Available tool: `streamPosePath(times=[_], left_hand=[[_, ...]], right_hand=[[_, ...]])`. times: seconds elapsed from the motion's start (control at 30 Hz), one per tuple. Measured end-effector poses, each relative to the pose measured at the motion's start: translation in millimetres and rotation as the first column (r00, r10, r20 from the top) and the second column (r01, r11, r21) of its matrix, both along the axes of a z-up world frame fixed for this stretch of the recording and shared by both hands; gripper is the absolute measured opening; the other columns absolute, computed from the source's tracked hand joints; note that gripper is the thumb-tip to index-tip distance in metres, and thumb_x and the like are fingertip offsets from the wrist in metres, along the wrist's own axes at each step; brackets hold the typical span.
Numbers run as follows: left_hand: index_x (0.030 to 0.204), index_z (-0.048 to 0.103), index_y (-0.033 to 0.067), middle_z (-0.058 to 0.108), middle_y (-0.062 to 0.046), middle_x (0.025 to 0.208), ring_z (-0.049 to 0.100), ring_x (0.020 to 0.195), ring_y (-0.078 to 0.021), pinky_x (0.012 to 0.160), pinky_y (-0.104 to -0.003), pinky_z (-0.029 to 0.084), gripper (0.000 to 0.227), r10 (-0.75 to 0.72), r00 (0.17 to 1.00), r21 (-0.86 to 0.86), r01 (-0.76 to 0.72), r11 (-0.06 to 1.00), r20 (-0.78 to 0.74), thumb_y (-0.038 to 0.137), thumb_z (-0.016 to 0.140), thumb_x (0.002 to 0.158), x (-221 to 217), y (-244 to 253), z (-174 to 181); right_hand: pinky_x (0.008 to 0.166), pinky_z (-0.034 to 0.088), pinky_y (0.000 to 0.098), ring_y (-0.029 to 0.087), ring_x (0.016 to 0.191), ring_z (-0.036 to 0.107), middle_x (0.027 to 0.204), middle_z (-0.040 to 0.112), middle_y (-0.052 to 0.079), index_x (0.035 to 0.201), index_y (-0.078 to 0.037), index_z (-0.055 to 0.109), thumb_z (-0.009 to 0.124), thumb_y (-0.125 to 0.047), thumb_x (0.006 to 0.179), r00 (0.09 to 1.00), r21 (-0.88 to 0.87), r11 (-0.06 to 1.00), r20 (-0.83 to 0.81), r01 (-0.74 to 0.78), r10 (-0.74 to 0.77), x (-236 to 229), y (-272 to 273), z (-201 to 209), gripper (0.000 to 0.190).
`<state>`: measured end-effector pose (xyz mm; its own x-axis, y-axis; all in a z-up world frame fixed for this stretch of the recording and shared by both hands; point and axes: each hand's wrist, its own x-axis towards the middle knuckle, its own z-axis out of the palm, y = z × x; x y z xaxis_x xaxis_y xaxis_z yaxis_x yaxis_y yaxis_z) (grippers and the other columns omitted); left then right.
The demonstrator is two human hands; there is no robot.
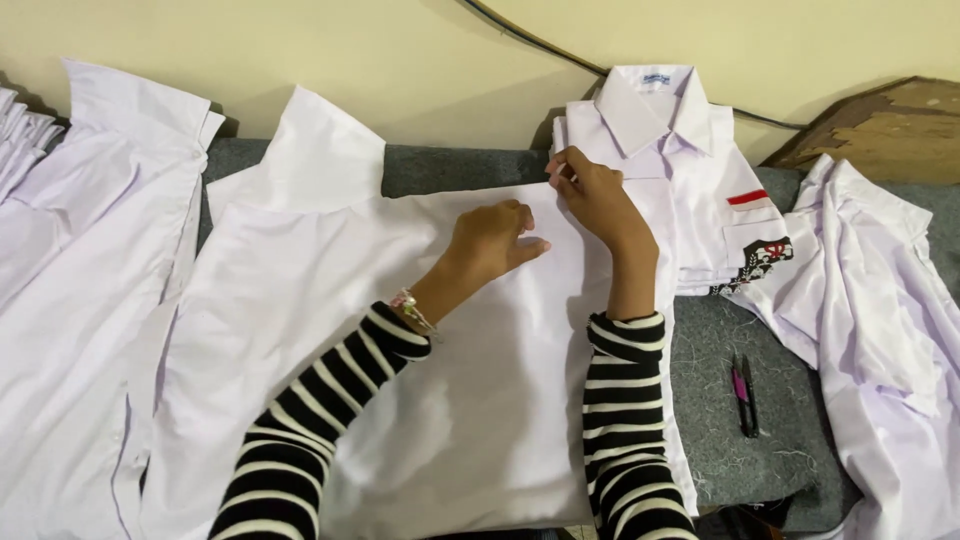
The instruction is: Folding and trimming loose threads from white school shirts on a work table in a garment factory.
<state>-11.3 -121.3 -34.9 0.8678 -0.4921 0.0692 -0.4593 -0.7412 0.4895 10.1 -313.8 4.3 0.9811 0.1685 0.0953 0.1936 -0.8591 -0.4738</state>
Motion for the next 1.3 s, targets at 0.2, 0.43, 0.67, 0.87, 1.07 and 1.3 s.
streamPosePath(times=[0.2,0.43,0.67,0.87,1.07,1.3], left_hand=[[0.102,0.072,0.0185,0.071,0.002,0.087,0.073,0.079,-0.0215,0.069,-0.035,0.055,0.022,0.161,0.987,-0.1,-0.159,0.982,0.006,0.039,0.071,0.093,-1.4,-17.4,-1.5],[0.106,0.075,0.014,0.074,-0.003,0.088,0.074,0.076,-0.0253,0.067,-0.037,0.057,0.019,0.146,0.985,-0.066,-0.14,0.988,0.089,0.027,0.064,0.097,-4.9,-21.7,1.0],[0.095,0.071,0.0169,0.067,0.0,0.08,0.072,0.069,-0.0304,0.062,-0.042,0.056,0.016,0.175,0.944,-0.105,-0.151,0.983,0.279,0.032,0.069,0.092,14.6,-22.9,-25.2],[0.086,0.06,0.0182,0.059,-0.002,0.079,0.069,0.067,-0.0376,0.062,-0.048,0.055,0.016,0.234,0.869,-0.218,-0.15,0.964,0.437,0.029,0.061,0.097,48.1,13.9,-4.0],[0.096,0.054,0.014,0.054,-0.004,0.08,0.067,0.069,-0.0301,0.059,-0.043,0.054,0.013,0.265,0.763,-0.159,-0.212,0.964,0.59,0.025,0.054,0.103,97.9,67.0,-33.7],[0.085,0.069,0.0143,0.074,-0.012,0.084,0.069,0.098,-0.0363,0.088,-0.057,0.043,0.072,0.204,0.973,0.24,-0.225,0.944,0.112,0.061,0.021,0.111,68.0,131.7,-13.7]], right_hand=[[0.099,0.045,0.0528,0.038,0.098,0.072,0.102,0.074,0.014,0.122,-0.016,0.058,0.058,-0.015,0.105,0.999,0.107,0.994,-0.035,-0.012,0.016,-5.1,1.8,6.9,0.017],[0.101,0.042,0.0504,0.036,0.098,0.072,0.099,0.073,0.011,0.123,-0.016,0.059,0.057,-0.019,0.106,0.998,0.061,0.997,-0.04,-0.044,0.046,-8.7,1.7,12.4,0.017],[0.104,0.036,0.0498,0.033,0.103,0.071,0.099,0.074,0.01,0.121,-0.017,0.061,0.06,-0.02,0.105,1.0,0.058,0.998,-0.027,-0.014,0.016,-9.7,0.9,14.5,0.017],[0.104,0.031,0.0494,0.031,0.101,0.07,0.096,0.075,0.01,0.118,-0.015,0.066,0.063,-0.021,0.103,1.0,0.038,0.999,-0.01,0.004,-0.004,-11.6,-1.9,16.9,0.015],[0.105,0.028,0.0555,0.025,0.104,0.066,0.093,0.073,0.002,0.111,-0.021,0.069,0.072,-0.017,0.097,0.997,-0.009,1.0,0.067,0.028,-0.028,-7.3,-6.7,7.9,0.015],[0.102,0.027,0.0647,0.032,0.113,0.056,0.099,0.074,0.006,0.1,-0.018,0.074,0.071,-0.052,0.096,0.974,-0.119,0.967,0.05,0.228,-0.223,-24.4,-19.4,30.2,0.035]])
